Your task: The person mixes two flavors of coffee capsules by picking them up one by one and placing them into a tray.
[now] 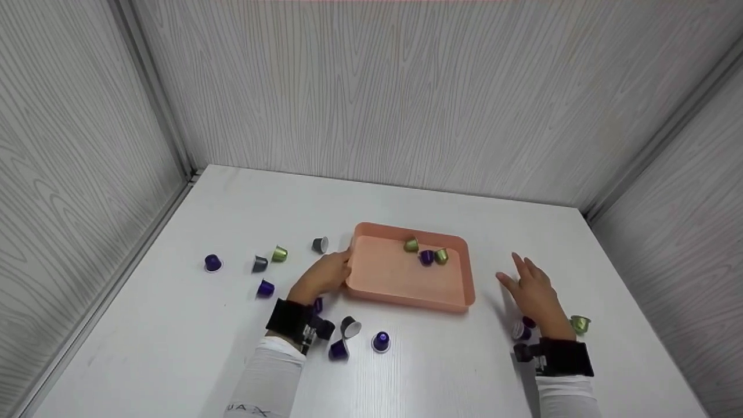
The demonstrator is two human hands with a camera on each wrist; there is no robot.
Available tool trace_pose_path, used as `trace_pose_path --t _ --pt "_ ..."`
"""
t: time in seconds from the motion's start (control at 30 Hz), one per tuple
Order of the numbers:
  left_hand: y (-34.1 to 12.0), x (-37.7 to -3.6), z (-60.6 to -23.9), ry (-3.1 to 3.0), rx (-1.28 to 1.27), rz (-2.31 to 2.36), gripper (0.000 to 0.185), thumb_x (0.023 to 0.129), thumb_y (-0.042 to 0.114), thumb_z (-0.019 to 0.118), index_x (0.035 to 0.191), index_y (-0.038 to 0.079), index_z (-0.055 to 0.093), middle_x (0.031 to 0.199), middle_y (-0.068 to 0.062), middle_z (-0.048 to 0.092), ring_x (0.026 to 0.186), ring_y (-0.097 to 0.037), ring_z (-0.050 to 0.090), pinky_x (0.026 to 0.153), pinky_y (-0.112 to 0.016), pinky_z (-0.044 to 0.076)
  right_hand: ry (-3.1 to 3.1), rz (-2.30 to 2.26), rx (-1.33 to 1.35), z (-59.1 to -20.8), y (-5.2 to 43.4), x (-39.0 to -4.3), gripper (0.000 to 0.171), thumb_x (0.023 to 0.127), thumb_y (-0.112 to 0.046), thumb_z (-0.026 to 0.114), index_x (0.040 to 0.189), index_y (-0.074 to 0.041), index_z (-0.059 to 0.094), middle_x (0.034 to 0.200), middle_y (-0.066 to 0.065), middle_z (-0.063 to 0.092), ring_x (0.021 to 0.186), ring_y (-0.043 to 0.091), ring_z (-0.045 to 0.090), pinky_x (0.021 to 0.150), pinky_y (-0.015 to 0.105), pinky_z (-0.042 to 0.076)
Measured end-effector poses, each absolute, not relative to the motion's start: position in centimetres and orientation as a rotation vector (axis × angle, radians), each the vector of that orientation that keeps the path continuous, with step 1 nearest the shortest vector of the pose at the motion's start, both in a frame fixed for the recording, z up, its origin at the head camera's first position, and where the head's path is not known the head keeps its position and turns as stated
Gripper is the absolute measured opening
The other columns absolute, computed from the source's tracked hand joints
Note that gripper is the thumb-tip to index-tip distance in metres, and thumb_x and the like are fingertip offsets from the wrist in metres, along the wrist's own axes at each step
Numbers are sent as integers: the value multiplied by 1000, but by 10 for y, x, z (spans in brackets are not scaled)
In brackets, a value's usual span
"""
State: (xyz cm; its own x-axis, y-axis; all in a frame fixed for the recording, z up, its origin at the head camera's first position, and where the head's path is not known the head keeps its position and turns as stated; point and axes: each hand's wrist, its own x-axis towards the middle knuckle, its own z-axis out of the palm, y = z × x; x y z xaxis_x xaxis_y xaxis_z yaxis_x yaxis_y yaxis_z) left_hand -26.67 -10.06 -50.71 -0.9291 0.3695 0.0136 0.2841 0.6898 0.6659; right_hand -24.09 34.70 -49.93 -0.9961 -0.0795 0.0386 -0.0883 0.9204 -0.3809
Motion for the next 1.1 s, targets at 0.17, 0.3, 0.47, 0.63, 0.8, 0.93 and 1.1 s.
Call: trace_pose_path --t 0.17,0.3,0.47,0.63,0.8,0.93,1.1 --pt "-101 -266 -506 2767 538 1060 46 97 5 48 142 -3 47 125 -23 61 109 -33 58 101 -46 42 -3121 592 99 -502 349 -239 80 101 -58 31 155 -1 15 153 36 13 136 57 14 98 77 21" --pt "-100 -266 -506 2779 550 1043 48 96 5 47 143 -4 44 124 -23 61 108 -33 59 100 -47 43 -3180 604 43 -506 352 -239 86 98 -64 29 155 -2 13 154 36 11 138 57 11 98 78 18" --pt "-101 -266 -508 2794 590 1043 48 95 5 46 143 -5 45 121 -25 62 106 -34 60 98 -48 44 -3245 579 -34 -510 355 -241 92 95 -66 40 156 -3 11 154 35 9 139 55 8 99 77 18" --pt "-101 -266 -509 2812 606 1055 46 95 4 47 139 -5 49 117 -24 64 106 -35 60 97 -49 44 -3229 582 -49 -511 357 -241 89 95 -54 53 155 1 16 153 37 11 137 57 14 102 72 23" --pt "-102 -267 -510 2811 594 1045 47 95 5 46 141 -6 47 119 -24 63 107 -35 59 99 -48 44 -3193 589 -31 -508 358 -238 80 97 -40 58 151 7 22 148 40 20 128 58 32 102 66 31" --pt "-102 -267 -511 2800 580 1069 46 95 5 47 140 -5 47 121 -24 62 110 -34 59 100 -48 43 -3171 588 -39 -505 360 -236 71 98 -32 58 147 10 29 142 40 33 123 55 41 100 63 35" --pt "-101 -268 -512 2794 554 1084 46 96 7 47 141 -3 47 124 -24 62 113 -35 58 101 -48 42 -3147 517 -18 -504 364 -235 57 99 -25 55 138 15 41 131 39 46 120 53 45 97 62 38"
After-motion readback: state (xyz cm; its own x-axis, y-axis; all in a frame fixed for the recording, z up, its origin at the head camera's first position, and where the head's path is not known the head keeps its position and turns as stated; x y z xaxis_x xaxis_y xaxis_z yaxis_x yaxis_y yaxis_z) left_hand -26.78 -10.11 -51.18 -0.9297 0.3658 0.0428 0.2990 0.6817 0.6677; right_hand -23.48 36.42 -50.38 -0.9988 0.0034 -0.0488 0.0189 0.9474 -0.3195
